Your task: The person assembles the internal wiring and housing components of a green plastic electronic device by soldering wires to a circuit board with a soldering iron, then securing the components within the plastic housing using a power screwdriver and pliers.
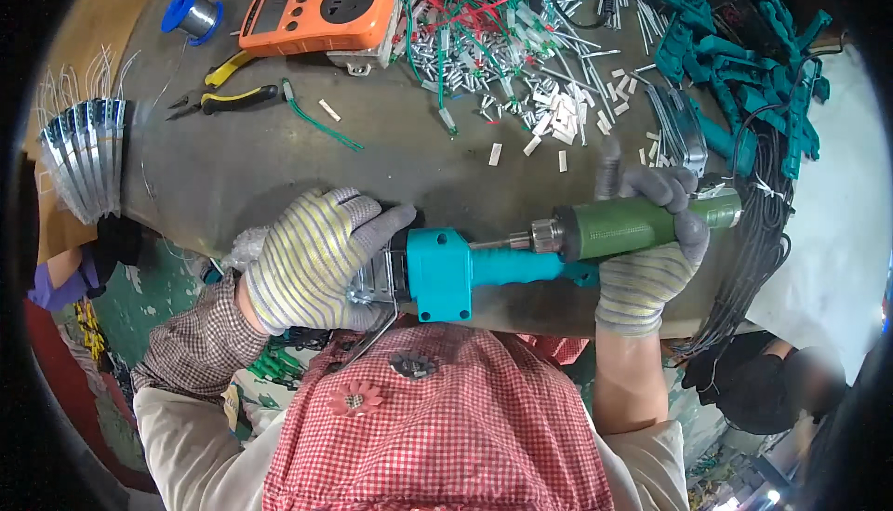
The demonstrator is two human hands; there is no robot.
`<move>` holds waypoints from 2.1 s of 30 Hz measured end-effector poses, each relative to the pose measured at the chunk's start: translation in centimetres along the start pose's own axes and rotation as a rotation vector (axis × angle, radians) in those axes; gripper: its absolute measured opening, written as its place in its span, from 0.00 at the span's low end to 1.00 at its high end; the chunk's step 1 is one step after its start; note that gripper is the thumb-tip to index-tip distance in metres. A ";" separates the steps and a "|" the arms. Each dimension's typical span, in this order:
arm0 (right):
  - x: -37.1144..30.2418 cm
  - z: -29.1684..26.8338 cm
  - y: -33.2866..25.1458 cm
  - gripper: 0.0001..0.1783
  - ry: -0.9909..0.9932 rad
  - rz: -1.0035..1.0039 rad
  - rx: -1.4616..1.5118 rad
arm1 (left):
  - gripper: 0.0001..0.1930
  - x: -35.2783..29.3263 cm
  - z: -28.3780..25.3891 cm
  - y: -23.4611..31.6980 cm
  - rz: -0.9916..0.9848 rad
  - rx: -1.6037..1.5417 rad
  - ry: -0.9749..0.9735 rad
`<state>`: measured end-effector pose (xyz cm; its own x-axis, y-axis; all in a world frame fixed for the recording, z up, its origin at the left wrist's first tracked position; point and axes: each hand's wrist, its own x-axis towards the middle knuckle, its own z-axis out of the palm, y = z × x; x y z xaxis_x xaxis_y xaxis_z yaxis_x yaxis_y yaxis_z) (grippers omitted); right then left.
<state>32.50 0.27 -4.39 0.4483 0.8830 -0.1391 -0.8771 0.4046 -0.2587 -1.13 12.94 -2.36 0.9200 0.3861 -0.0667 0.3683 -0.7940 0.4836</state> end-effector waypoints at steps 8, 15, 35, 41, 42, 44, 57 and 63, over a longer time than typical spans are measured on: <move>-0.1 0.5 0.2 0.19 -0.018 -0.036 -0.102 | 0.56 -0.2 0.5 -0.4 0.032 0.003 0.047; -0.4 0.4 0.0 0.22 -0.122 -0.007 -0.090 | 0.55 -0.2 0.0 -0.3 0.027 -0.010 0.009; -6.7 0.1 -1.3 0.21 -0.118 -0.243 -0.100 | 0.54 0.5 -0.3 1.2 -0.047 -0.009 0.005; -6.2 -0.4 -1.0 0.19 -0.181 -0.201 -0.072 | 0.51 1.0 -1.0 1.6 -0.001 0.038 0.006; -6.0 -0.5 -1.0 0.19 -0.235 -0.175 -0.028 | 0.51 0.9 -0.8 1.3 -0.004 0.033 0.008; -5.8 0.1 -0.4 0.19 -0.235 -0.169 -0.027 | 0.52 0.7 -0.4 0.5 0.115 0.061 0.077; -8.7 2.0 0.4 0.22 0.130 -0.314 -0.165 | 0.59 0.6 -0.5 0.4 -0.010 0.018 -0.105; -8.1 -0.3 0.2 0.23 -0.090 -0.284 -0.101 | 0.55 0.7 -0.8 0.5 0.049 0.002 -0.037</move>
<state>28.73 -6.89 -3.56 0.6516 0.7577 0.0363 -0.6958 0.6161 -0.3691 -0.43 13.17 -1.49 0.9411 0.3296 -0.0750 0.3232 -0.8125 0.4852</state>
